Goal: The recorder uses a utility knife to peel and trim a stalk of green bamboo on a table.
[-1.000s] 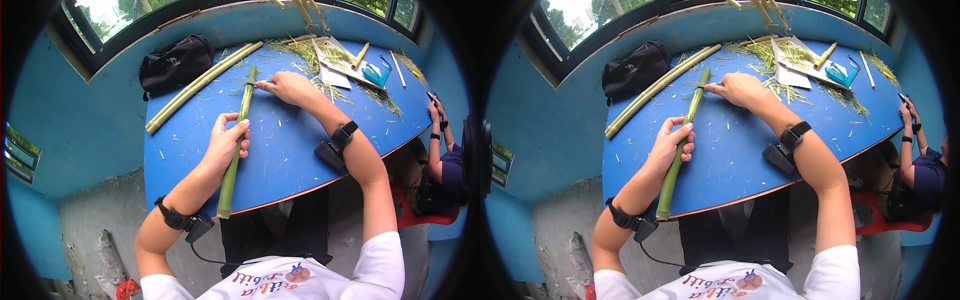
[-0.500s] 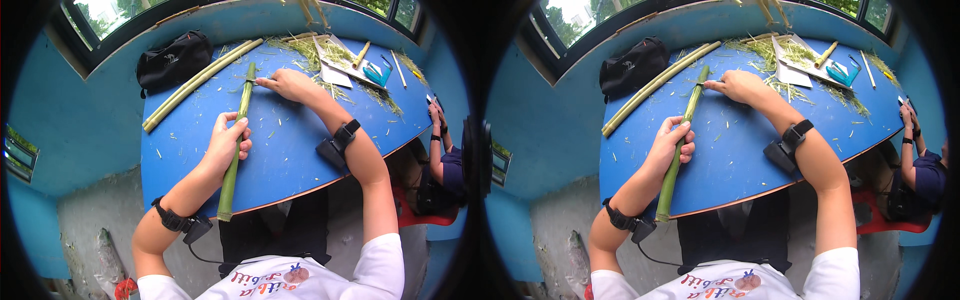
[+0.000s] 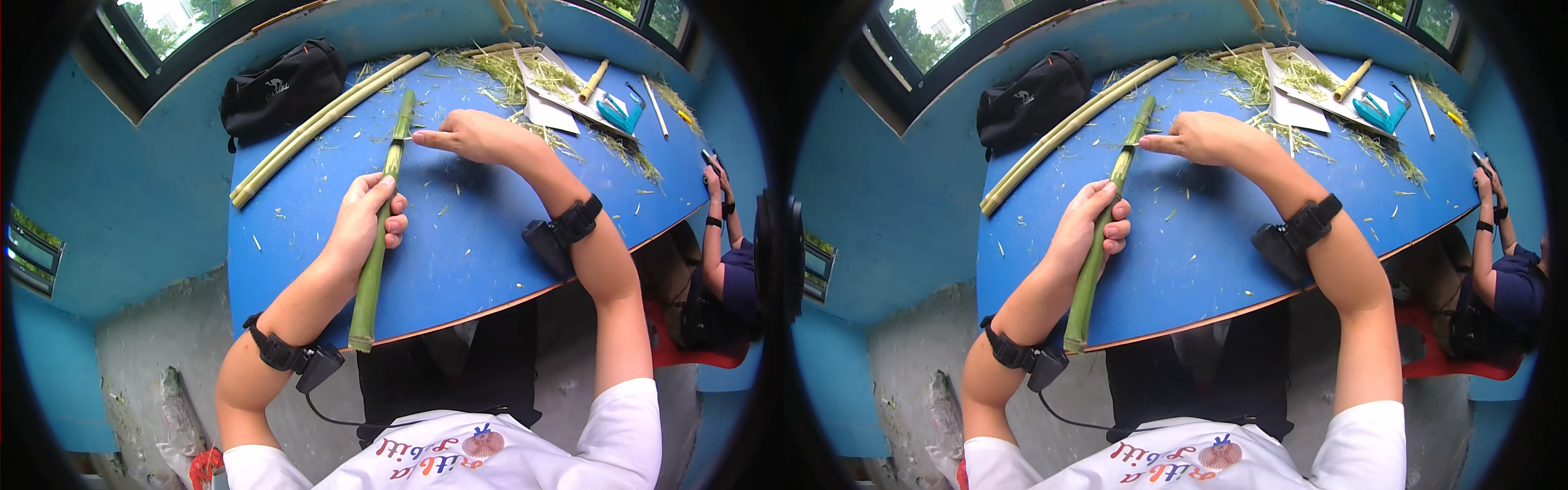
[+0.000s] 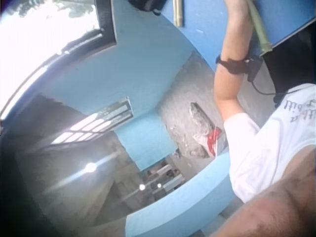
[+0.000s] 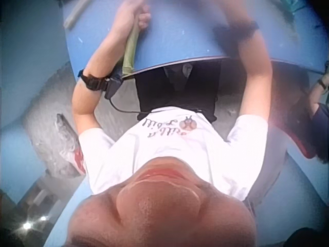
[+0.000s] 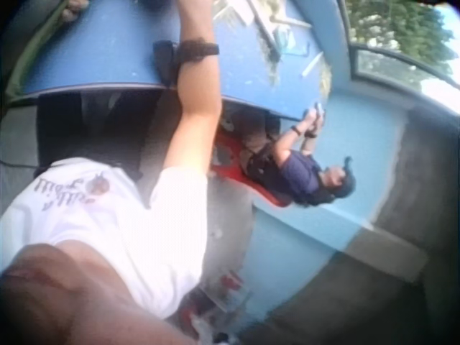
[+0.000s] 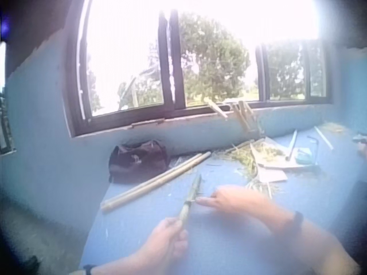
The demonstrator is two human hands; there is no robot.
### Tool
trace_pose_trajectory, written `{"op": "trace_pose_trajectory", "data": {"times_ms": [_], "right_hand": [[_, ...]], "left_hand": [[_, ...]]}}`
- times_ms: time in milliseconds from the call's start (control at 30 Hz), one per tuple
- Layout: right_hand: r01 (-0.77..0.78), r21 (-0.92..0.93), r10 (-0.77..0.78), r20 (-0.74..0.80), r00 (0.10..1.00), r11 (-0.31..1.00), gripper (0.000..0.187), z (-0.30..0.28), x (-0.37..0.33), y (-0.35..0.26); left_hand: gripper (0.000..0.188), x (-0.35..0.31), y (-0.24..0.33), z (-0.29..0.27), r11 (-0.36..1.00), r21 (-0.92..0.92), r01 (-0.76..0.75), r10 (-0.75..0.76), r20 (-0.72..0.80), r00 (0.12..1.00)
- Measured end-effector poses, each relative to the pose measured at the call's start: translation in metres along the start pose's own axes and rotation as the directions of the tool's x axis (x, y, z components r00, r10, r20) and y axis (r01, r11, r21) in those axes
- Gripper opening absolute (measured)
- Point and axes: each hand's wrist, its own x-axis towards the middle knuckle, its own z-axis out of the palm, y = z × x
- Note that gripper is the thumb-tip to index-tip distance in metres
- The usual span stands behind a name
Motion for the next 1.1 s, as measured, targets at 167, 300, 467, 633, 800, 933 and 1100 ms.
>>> {"op": "trace_pose_trajectory", "data": {"times_ms": [167,300,467,633,800,933,1100], "right_hand": [[0.021,-0.002,-0.021,-0.053,0.998,1.0,0.076,0.009,0.012,-0.005],[0.011,-0.056,-0.019,-0.143,0.99,0.998,0.074,0.014,0.014,-0.011],[0.047,-0.113,-0.079,-0.302,0.95,0.993,0.071,0.019,0.024,-0.005],[-0.034,-0.081,0.019,-0.182,0.983,0.996,0.071,0.012,0.021,-0.013],[0.066,-0.076,-0.076,-0.13,0.989,0.995,0.073,0.008,0.002,-0.026],[0.008,-0.087,-0.018,-0.108,0.994,0.996,0.074,0.004,0.004,-0.008],[-0.054,-0.102,0.03,-0.224,0.974,0.993,0.075,0.009,0.01,-0.006]], "left_hand": [[0.021,0.001,0.002,-0.003,0.999,-0.039,0.004,-0.005,-0.022,1.0],[0.019,0.002,0.002,-0.007,1.0,-0.03,-0.001,0.001,-0.029,1.0],[0.022,0.001,0.008,-0.009,0.998,0.066,-0.002,0.005,-0.054,0.999],[0.028,-0.004,0.012,-0.015,0.989,0.151,-0.003,0.006,-0.018,1.0],[0.031,-0.006,0.011,-0.01,0.995,0.096,0.008,-0.009,0.011,1.0],[0.031,-0.008,0.009,-0.003,0.995,0.098,0.014,-0.016,0.014,1.0],[0.032,-0.011,0.009,0.003,0.996,0.095,0.0,0.001,-0.018,1.0]]}}
